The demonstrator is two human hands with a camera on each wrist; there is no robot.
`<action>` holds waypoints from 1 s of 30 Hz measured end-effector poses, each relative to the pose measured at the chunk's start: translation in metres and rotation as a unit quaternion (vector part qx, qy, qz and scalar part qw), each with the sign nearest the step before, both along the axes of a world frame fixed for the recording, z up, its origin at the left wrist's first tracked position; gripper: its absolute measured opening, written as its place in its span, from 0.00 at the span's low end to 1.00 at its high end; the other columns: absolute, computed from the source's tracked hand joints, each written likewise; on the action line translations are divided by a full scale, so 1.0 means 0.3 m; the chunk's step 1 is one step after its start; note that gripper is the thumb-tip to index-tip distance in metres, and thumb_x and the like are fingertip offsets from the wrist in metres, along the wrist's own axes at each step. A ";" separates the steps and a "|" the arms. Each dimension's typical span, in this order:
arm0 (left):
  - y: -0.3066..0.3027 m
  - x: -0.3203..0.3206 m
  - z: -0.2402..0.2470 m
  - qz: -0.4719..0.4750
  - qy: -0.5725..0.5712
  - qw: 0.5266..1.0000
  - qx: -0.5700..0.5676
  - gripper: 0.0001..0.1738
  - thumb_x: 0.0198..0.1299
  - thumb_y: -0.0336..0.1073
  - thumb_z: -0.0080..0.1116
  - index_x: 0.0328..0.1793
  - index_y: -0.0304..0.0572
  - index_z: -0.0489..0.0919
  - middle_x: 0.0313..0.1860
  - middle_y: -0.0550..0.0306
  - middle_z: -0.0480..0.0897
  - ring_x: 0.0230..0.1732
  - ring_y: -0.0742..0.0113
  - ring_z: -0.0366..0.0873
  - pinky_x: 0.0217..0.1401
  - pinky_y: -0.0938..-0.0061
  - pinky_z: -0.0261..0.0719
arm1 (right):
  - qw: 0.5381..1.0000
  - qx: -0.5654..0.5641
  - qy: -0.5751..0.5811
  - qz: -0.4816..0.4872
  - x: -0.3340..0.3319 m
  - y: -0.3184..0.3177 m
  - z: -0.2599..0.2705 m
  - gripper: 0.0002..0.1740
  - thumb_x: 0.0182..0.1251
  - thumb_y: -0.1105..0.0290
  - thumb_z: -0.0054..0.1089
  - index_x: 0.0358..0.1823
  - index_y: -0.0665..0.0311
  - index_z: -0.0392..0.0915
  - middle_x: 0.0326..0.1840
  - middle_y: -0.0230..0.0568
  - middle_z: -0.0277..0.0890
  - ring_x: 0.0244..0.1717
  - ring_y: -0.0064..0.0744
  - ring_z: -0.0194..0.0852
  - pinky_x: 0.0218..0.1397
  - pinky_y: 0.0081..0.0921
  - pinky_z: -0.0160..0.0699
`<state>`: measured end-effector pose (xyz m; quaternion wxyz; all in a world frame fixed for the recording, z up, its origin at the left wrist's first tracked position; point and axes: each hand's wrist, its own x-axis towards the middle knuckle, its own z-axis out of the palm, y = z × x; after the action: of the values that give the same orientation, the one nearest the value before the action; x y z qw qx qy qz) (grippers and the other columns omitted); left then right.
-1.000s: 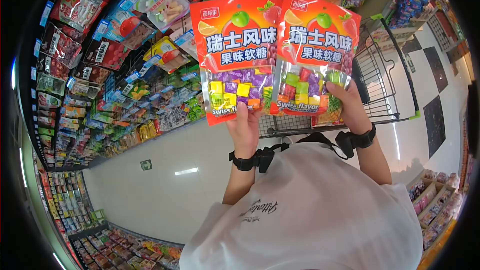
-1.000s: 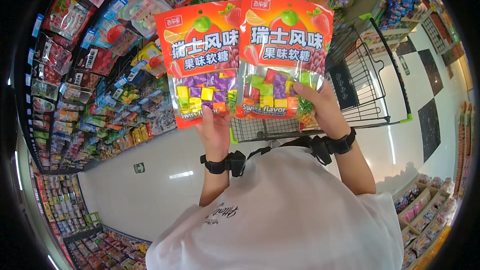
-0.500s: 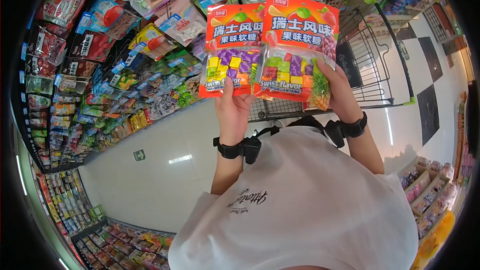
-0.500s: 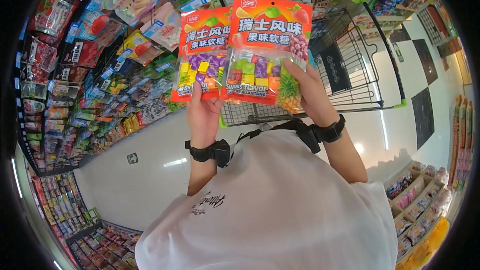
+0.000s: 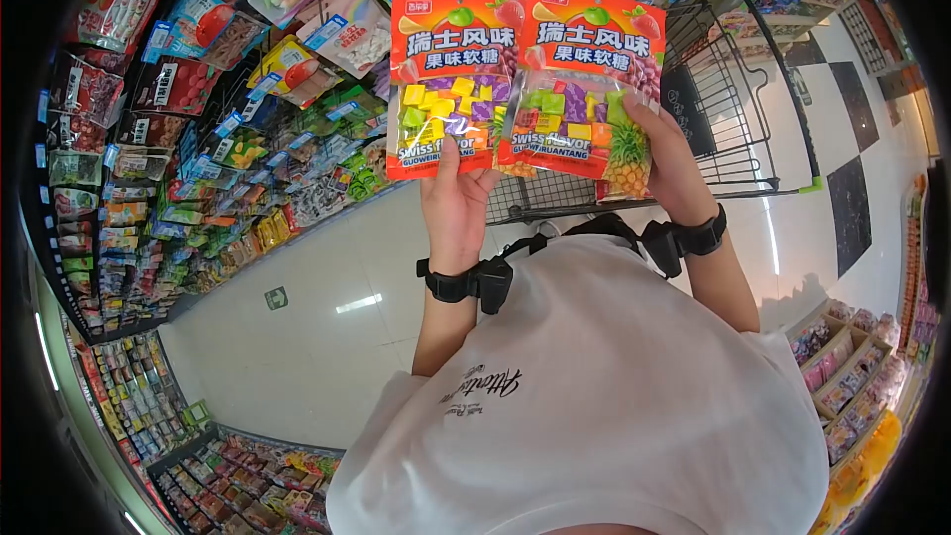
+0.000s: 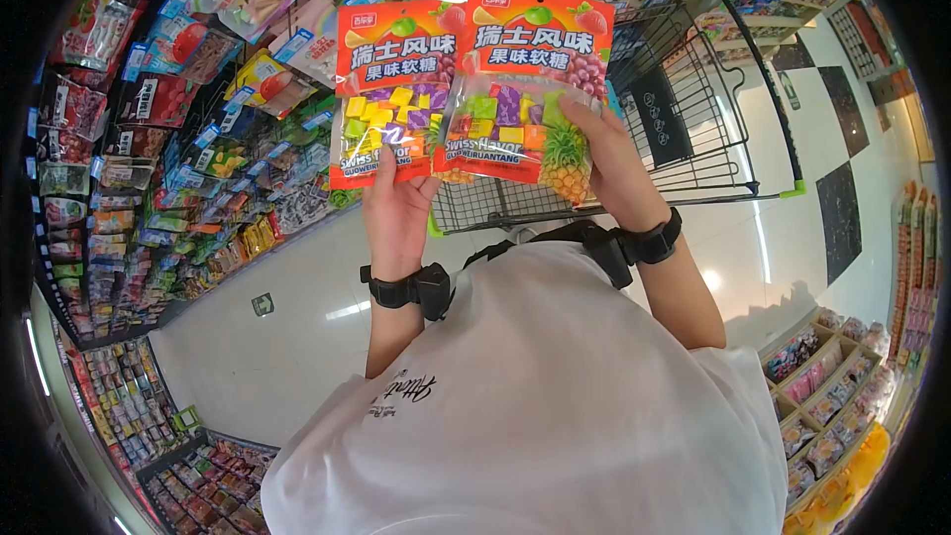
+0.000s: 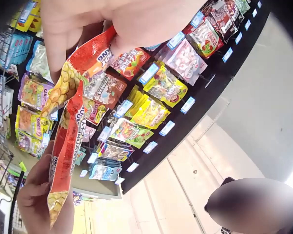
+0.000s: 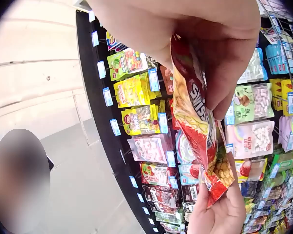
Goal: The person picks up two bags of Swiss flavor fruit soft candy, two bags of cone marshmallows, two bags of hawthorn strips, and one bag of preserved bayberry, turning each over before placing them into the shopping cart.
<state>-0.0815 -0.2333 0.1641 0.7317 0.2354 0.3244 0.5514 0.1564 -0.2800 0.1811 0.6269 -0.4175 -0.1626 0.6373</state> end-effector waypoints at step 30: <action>-0.011 0.029 -0.010 -0.109 -0.030 0.990 0.088 0.25 0.63 0.29 0.56 0.66 0.38 0.66 0.61 0.50 0.74 0.56 0.60 0.77 0.60 0.60 0.78 | 0.951 0.140 -0.270 -0.057 -0.116 0.049 0.028 0.20 0.70 0.66 0.56 0.57 0.70 0.66 0.49 0.37 0.76 0.47 0.20 0.72 0.49 0.21 0.74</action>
<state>-0.0729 -0.2366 0.1611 0.7732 0.3161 0.2252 0.5016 0.1215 -0.2653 0.1894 0.6467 -0.4911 -0.3893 0.4348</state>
